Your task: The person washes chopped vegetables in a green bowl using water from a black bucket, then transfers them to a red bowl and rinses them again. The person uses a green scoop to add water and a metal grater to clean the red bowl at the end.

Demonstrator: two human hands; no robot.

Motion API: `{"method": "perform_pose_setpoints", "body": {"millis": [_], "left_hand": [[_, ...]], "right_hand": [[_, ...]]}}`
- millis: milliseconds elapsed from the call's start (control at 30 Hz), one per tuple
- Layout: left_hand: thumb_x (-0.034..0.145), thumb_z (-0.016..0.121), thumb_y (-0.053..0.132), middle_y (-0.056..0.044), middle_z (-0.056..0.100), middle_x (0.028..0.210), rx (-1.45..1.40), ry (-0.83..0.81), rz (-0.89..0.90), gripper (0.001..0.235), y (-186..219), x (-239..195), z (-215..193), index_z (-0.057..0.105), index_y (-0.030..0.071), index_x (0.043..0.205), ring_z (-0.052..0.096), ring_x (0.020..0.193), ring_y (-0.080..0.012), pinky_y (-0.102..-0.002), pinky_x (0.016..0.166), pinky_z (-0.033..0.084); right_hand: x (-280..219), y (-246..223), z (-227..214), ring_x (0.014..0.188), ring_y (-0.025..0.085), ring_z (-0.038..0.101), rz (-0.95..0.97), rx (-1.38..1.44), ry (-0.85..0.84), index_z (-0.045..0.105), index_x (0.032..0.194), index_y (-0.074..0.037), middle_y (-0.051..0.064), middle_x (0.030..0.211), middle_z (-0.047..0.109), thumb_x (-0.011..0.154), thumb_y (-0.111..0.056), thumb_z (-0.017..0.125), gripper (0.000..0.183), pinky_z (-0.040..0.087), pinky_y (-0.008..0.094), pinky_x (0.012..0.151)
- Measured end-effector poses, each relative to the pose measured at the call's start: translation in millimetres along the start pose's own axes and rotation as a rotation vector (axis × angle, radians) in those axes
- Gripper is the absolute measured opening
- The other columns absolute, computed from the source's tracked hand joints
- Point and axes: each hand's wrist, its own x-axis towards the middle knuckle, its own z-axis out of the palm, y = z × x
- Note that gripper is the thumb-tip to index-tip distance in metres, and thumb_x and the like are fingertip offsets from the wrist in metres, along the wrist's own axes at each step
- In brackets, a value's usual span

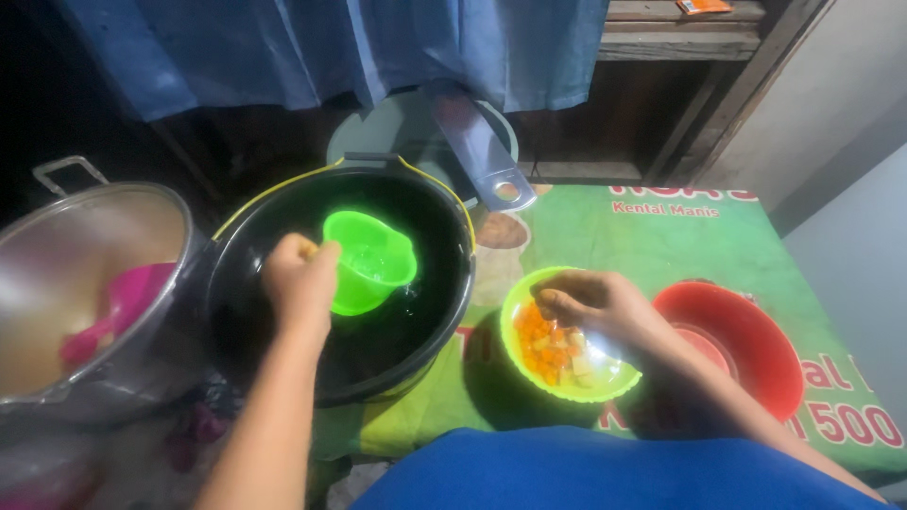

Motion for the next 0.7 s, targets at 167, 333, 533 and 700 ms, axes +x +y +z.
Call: {"method": "perform_pose_setpoints", "body": {"millis": [167,333,533,700], "left_hand": [[0.079,0.072,0.009,0.001,0.047,0.064,-0.406,0.028,-0.233,0.03,17,1,-11,0.047,0.01,0.063,0.041,0.057,-0.0092,-0.028,0.053,0.034],[0.078,0.071,0.009,0.004,0.05,0.066,-0.547,-0.041,-0.14,0.025,75,-6,-10,0.051,0.012,0.065,0.044,0.06,-0.0088,-0.027,0.056,0.036],[0.079,0.068,0.009,0.001,0.056,0.069,-0.608,-0.274,0.034,0.016,147,-24,6,0.056,0.011,0.069,0.05,0.066,-0.0106,-0.027,0.064,0.039],[0.077,0.07,0.007,0.001,0.057,0.07,-0.626,-0.474,0.059,0.014,171,-51,41,0.057,0.011,0.073,0.053,0.066,-0.0105,-0.026,0.066,0.044]], "right_hand": [[0,4,-6,0.104,0.019,0.078,0.025,0.027,0.013,0.069,0.131,-0.011,0.007,0.121,0.08,0.095,-0.031,0.06,0.043,0.061,0.034,0.094],[-1,8,-18,0.105,0.02,0.079,0.056,0.069,0.082,0.067,0.133,-0.01,0.009,0.122,0.078,0.096,-0.028,0.06,0.042,0.062,0.033,0.094],[-3,20,-35,0.105,0.024,0.073,0.069,0.457,0.255,0.067,0.13,0.003,0.016,0.118,0.076,0.098,-0.019,0.06,0.04,0.06,0.035,0.091],[7,53,-51,0.098,0.023,0.068,0.131,0.816,0.298,0.062,0.13,0.006,0.017,0.118,0.069,0.1,-0.011,0.057,0.035,0.056,0.035,0.088]]}}
